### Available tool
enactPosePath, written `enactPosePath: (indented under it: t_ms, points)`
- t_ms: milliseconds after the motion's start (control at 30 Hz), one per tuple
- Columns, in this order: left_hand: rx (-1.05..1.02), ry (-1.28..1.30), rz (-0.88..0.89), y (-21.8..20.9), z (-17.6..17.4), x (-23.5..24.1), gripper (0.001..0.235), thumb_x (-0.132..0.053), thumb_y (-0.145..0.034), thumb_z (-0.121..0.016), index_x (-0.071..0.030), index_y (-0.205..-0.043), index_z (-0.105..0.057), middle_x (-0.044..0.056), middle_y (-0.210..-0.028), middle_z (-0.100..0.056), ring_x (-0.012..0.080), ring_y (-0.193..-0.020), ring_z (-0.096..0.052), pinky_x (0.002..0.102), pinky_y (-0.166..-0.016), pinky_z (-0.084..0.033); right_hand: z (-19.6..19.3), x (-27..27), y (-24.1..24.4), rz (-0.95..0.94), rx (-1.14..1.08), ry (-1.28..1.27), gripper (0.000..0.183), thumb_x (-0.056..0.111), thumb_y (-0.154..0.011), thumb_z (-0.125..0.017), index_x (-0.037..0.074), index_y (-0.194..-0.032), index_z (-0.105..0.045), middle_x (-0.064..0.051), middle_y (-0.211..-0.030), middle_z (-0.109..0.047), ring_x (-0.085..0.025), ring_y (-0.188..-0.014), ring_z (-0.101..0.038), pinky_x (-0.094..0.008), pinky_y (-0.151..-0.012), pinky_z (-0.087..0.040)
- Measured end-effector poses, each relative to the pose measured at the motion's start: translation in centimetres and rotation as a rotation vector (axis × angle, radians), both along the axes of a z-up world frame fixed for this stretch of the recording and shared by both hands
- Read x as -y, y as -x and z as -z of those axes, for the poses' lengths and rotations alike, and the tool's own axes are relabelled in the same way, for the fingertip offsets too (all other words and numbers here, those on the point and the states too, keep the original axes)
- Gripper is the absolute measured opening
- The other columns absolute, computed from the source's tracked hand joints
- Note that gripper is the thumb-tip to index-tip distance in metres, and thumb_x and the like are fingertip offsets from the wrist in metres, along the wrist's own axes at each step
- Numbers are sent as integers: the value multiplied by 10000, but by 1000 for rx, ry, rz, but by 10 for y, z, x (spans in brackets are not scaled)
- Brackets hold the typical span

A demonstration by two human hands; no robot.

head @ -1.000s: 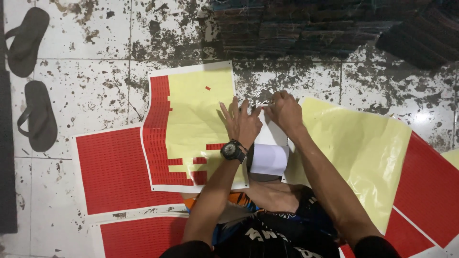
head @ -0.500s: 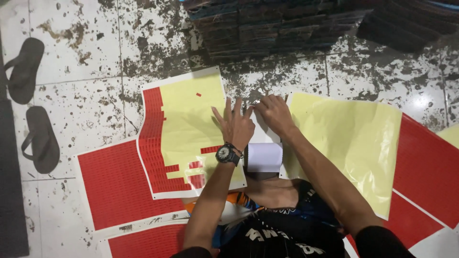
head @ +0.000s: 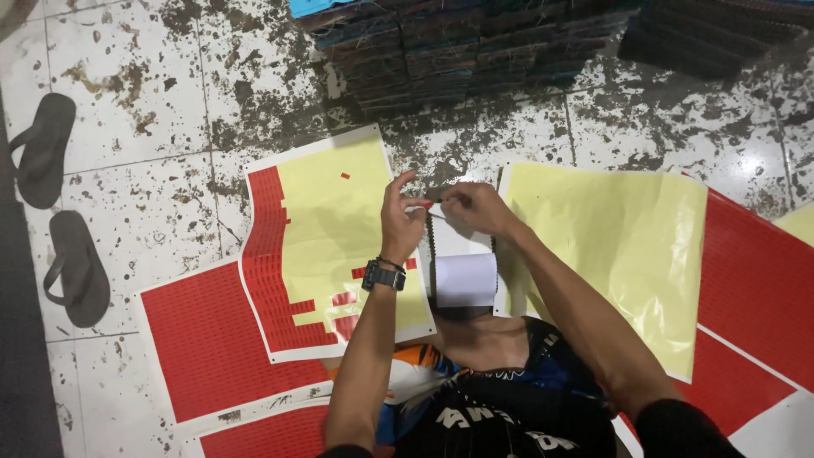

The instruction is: The person peels small red stickers from a red grid sheet and places them onto the covers of several notebooks. They handle a blue notebook, a white notebook, and an orange notebook, applying stickers to each in sequence.

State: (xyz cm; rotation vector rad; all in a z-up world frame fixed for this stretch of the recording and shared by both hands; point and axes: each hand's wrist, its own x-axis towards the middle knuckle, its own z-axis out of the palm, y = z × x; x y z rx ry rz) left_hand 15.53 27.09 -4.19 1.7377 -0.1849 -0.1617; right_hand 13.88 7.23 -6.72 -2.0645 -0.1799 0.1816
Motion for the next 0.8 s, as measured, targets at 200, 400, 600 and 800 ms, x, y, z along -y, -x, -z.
enactPosePath:
  t_ms: [200, 400, 600, 800]
  points:
    - [-110, 64, 48, -4, 3, 5, 734, 152, -770, -449, -123, -1449, -481, 173, -1460, -436, 309, -1015, -724, 261, -537, -594, -2, -2, -7, -24, -84, -55, 187, 175, -909, -741, 86, -1070, -774, -152, -869, -767, -287, -831, -723, -425, -766, -562]
    - [-107, -4, 63, -2, 6, 4, 734, 133, -770, -457, -133, -1454, -465, 169, -1259, -602, 317, -1056, -700, 315, -727, -598, -21, -2, -5, 57, -121, -184, 237, 170, -950, -701, 57, -1156, -730, -144, -868, -744, -251, -808, -699, -404, -723, -568]
    - [82, -241, 89, -6, 7, 6, 706, 48, -740, -518, -198, -1401, -533, 34, -1013, -766, 320, -1047, -683, 509, -927, -548, -18, -4, -8, 52, -161, -221, 208, 164, -955, -706, 36, -1117, -737, -140, -867, -749, -242, -835, -706, -388, -739, -578]
    - [11, -530, 91, -3, 29, 3, 728, -70, -763, -540, -364, -1424, -466, -196, -1023, -723, 199, -1186, -584, 700, -1100, -272, 0, -3, -13, 22, -100, -83, 152, 107, -937, -726, 31, -1068, -738, -162, -867, -753, -297, -839, -735, -409, -733, -585]
